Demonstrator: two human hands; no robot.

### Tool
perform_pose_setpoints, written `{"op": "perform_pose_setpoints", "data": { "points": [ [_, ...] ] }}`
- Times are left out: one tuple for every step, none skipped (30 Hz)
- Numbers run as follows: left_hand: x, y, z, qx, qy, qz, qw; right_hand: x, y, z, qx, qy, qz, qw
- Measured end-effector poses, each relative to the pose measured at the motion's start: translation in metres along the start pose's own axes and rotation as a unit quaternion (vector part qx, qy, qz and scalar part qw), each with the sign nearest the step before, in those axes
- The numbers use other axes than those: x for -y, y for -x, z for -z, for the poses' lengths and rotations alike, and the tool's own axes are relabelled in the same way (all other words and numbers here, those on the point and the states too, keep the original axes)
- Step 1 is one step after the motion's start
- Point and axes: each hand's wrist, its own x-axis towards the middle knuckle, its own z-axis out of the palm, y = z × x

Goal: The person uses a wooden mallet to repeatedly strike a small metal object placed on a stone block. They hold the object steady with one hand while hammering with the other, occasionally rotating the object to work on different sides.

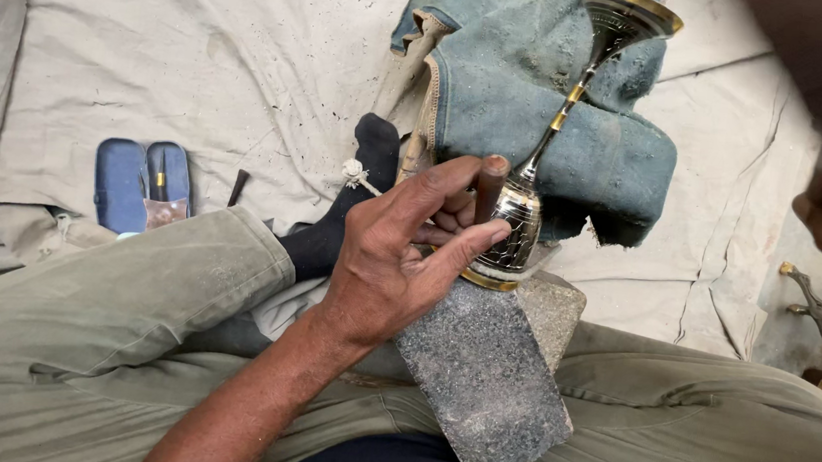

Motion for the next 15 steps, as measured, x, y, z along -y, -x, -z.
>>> {"op": "perform_pose_setpoints", "data": {
  "points": [
    [0.0,0.0,0.0,0.003,0.006,0.007,1.0,0.003,0.006,0.0,-0.002,-0.006,-0.002,1.0],
    [-0.001,0.0,-0.001,0.0,-0.018,-0.003,1.0,0.006,0.008,0.002,-0.002,-0.013,-0.002,1.0],
    [-0.001,0.0,-0.001,0.001,-0.043,-0.015,0.999,0.009,0.013,-0.001,-0.002,-0.014,0.002,1.0],
    [-0.001,-0.003,-0.002,0.002,-0.069,-0.034,0.997,0.012,0.015,0.0,-0.007,-0.001,0.022,1.0],
    [-0.002,-0.006,-0.002,-0.006,-0.054,-0.048,0.997,0.014,0.019,-0.005,-0.02,0.036,0.057,0.998],
    [-0.004,-0.008,-0.003,-0.013,-0.036,-0.059,0.997,0.015,0.018,-0.007,-0.035,0.065,0.086,0.994],
    [-0.006,-0.01,-0.004,-0.024,-0.018,-0.067,0.997,0.014,0.019,-0.008,-0.033,0.055,0.056,0.996],
    [-0.008,-0.013,-0.004,-0.028,-0.004,-0.051,0.998,0.012,0.016,-0.01,-0.027,0.039,0.014,0.999],
    [-0.009,-0.016,-0.002,-0.032,0.01,-0.032,0.999,0.008,0.014,-0.012,-0.002,-0.029,-0.066,0.997],
    [-0.011,-0.019,-0.001,-0.034,0.023,-0.014,0.999,0.002,0.014,-0.009,-0.004,-0.113,-0.048,0.992],
    [-0.012,-0.023,-0.001,-0.024,0.008,-0.005,1.0,-0.005,0.012,-0.004,-0.008,-0.197,-0.029,0.98],
    [-0.012,-0.028,-0.002,-0.012,-0.007,0.002,1.0,-0.012,0.012,0.0,-0.015,-0.28,-0.008,0.96],
    [-0.012,-0.032,-0.004,0.0,-0.021,0.011,1.0,-0.019,0.014,0.001,-0.02,-0.31,-0.006,0.95],
    [-0.012,-0.035,-0.006,0.007,-0.019,0.023,1.0,-0.025,0.018,0.0,-0.023,-0.34,-0.004,0.94],
    [-0.011,-0.037,-0.008,0.013,-0.017,0.036,0.999,-0.03,0.019,-0.002,-0.029,-0.319,-0.004,0.947]
  ]
}}
